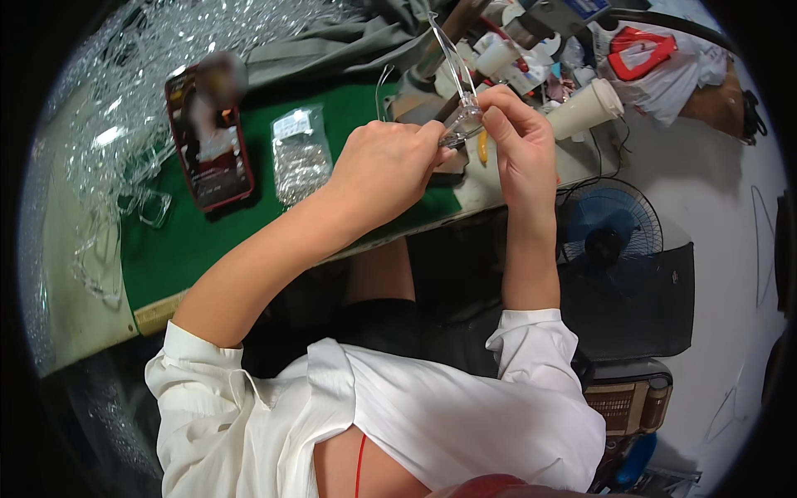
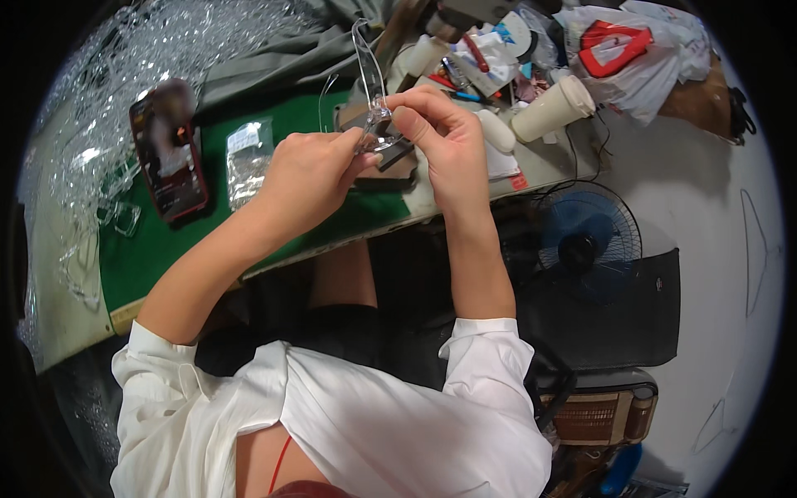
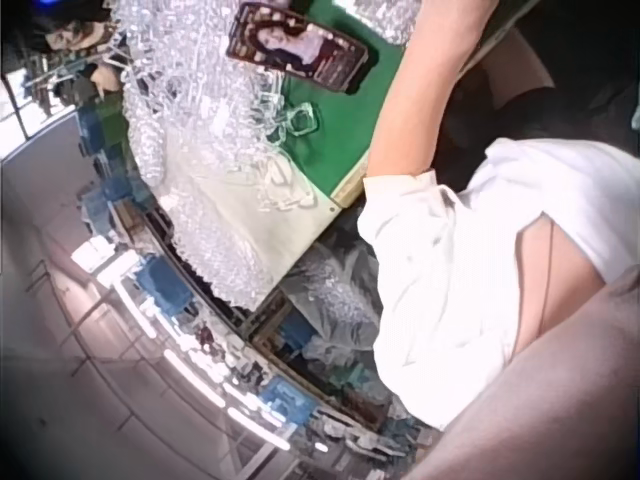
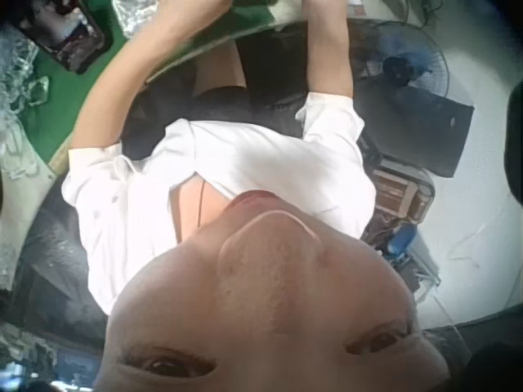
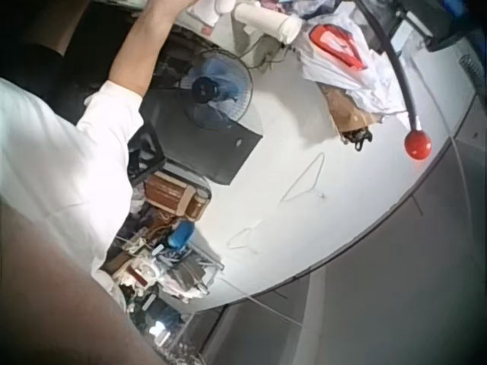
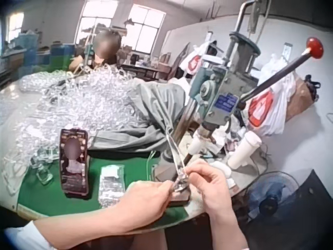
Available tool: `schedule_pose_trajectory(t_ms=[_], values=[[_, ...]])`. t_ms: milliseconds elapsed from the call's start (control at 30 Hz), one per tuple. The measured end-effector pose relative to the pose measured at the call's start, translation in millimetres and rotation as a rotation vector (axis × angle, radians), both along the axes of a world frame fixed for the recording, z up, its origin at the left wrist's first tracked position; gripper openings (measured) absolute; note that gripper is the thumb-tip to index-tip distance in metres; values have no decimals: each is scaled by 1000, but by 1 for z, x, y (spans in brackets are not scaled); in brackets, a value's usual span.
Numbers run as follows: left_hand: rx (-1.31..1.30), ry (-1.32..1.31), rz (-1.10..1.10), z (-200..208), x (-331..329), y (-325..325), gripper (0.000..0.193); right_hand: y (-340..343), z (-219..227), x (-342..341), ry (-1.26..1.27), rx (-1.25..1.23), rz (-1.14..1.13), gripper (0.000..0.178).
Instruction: The person repeatedly picks up clear eyeglass frames and small metal components from a green work surface, inserts the components into the frame, and places the assembled units aside. The person also briefly moves a grey cloth and bubble wrap aside to access the workspace.
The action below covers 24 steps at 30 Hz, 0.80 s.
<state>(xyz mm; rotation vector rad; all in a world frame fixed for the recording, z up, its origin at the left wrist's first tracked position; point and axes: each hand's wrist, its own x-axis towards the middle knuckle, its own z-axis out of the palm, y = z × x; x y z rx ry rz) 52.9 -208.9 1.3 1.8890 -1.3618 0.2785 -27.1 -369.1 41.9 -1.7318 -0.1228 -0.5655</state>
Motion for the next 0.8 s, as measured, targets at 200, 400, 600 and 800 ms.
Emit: schedule_pose_trajectory(t_ms=[200,400,600,800], values=[[-52,-59,76,11,9,-40,23,-29,7,16,-61,98,-155,15],[-65,-56,112,21,9,-65,26,-49,12,22,-86,139,-234,14],[-137,-23,90,18,12,-77,27,-69,93,19,-604,105,-580,28],[-161,2,109,14,10,-77,26,-45,128,6,-794,-20,-188,38]])
